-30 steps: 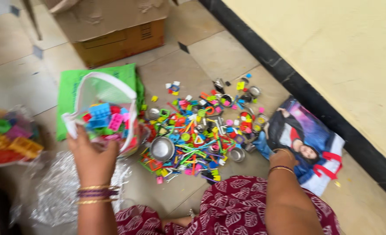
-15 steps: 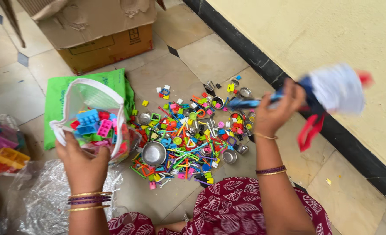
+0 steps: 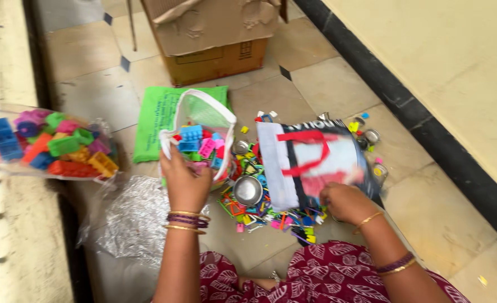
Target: The person sits on the floor and sorts a large pile of colorful plastic building blocks and small metal kitchenware into separate bags. They pick up individual pieces and place them into a clear mesh bag and a green bag, occasionally adjusting the bags and the pile.
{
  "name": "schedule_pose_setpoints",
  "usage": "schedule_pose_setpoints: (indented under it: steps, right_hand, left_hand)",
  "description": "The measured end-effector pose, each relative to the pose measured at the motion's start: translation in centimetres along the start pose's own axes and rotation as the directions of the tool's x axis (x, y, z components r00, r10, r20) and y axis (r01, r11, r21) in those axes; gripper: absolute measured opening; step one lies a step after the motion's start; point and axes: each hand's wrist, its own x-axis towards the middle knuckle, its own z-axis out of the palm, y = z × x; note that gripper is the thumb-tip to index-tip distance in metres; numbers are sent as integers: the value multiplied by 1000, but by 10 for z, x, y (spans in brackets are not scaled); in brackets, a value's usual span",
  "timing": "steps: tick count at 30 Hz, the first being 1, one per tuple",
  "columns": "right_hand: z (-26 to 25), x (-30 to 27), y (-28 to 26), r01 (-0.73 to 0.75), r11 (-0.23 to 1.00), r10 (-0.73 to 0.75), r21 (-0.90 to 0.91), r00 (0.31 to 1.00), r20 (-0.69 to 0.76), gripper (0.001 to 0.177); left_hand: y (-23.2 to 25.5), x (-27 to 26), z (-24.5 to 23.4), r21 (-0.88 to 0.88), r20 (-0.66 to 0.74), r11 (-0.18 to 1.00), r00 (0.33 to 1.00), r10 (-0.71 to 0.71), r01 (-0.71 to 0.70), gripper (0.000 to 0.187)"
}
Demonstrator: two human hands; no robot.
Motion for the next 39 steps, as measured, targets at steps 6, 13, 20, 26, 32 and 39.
schedule_pose_setpoints:
  steps: [6,13,20,26,32,39]
  right_hand:
    - [25,50,-32,97,961,29,258,896,-443,29]
    - [89,110,-79,-168,985,172,45,902,-395,44]
    - [14,77,-30,-27,959,179,281,827,-533,27]
    - [-27,-1,-27,119,856,163,503,861,-481,43]
    - [-21,-12,-16,310,866,-29,393,815,-579,48]
    - [-12,7,-9,410,634,-50,656,868,-494,56]
  left_hand:
    - [19,1,-5,32,15,997,997,-73,73,94]
    - [19,1,-13,-39,26,998,999,-48,49,100]
    - [26,6,-28,-247,8,968,999,36,-33,100]
    - [79,-4,-51,-517,283,824,955,-94,234,102]
    - [129,-9,-56,-695,433,648,901,32,311,94]
    - [142,-14,-16,-587,640,690,765,74,424,91]
